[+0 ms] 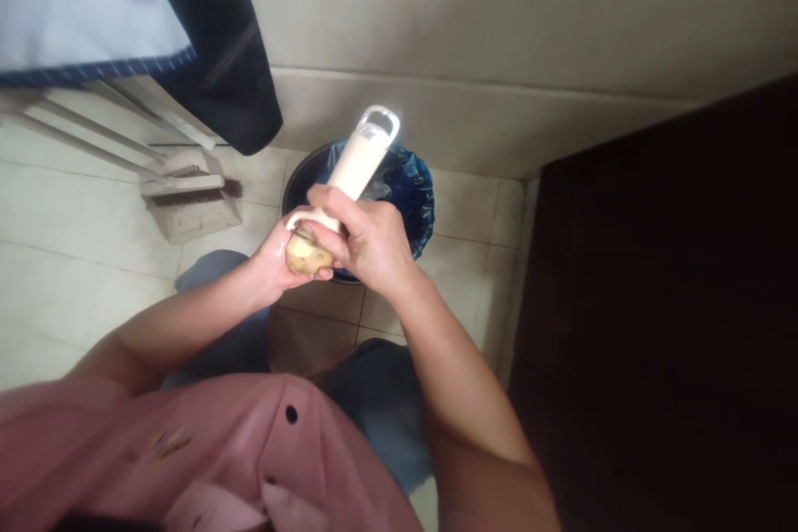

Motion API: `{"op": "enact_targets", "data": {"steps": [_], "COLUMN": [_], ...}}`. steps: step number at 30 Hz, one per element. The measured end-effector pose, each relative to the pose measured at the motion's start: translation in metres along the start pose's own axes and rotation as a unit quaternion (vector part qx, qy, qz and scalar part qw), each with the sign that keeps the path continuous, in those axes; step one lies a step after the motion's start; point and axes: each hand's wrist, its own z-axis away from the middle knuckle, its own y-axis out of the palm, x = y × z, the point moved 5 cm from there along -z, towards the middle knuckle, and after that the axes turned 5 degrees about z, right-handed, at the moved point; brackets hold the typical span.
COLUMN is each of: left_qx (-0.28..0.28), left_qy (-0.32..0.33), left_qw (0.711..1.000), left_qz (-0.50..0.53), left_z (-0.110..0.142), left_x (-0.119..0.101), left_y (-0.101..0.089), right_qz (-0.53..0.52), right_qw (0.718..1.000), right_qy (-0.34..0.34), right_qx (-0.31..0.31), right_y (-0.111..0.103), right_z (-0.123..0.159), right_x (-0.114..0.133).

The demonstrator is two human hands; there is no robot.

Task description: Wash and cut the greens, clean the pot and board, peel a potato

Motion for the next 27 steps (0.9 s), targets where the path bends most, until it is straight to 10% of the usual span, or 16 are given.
{"op": "enact_targets", "data": {"steps": [8, 13, 20, 27], "left_qx": [0.057, 0.081, 0.066, 0.111], "left_qy": [-0.026, 0.01, 0.088, 0.087], "left_qw": [0.998, 0.994, 0.981, 0.973], "left_qz": [-0.033, -0.075, -0.162, -0.184], "left_z": [0.008, 0.012, 0.011, 0.013], "left_x": [-0.002, -0.004, -0.01, -0.006], "left_y": [0.006, 0.006, 0.002, 0.006], "right_qz": [0.051, 0.194, 0.081, 0.069], "right_qw": [0.995, 0.968, 0.988, 0.992], "right_qy": [0.072, 0.146, 0.097, 0.091], "right_qx": [-0.041, 0.068, -0.084, -0.052], "right_y": [-0.003, 0.007, -0.021, -0.016], "right_z": [-0.004, -0.002, -0.001, -0.002], "right_x": [-0.039, -0.073, -0.043, -0.043]}}
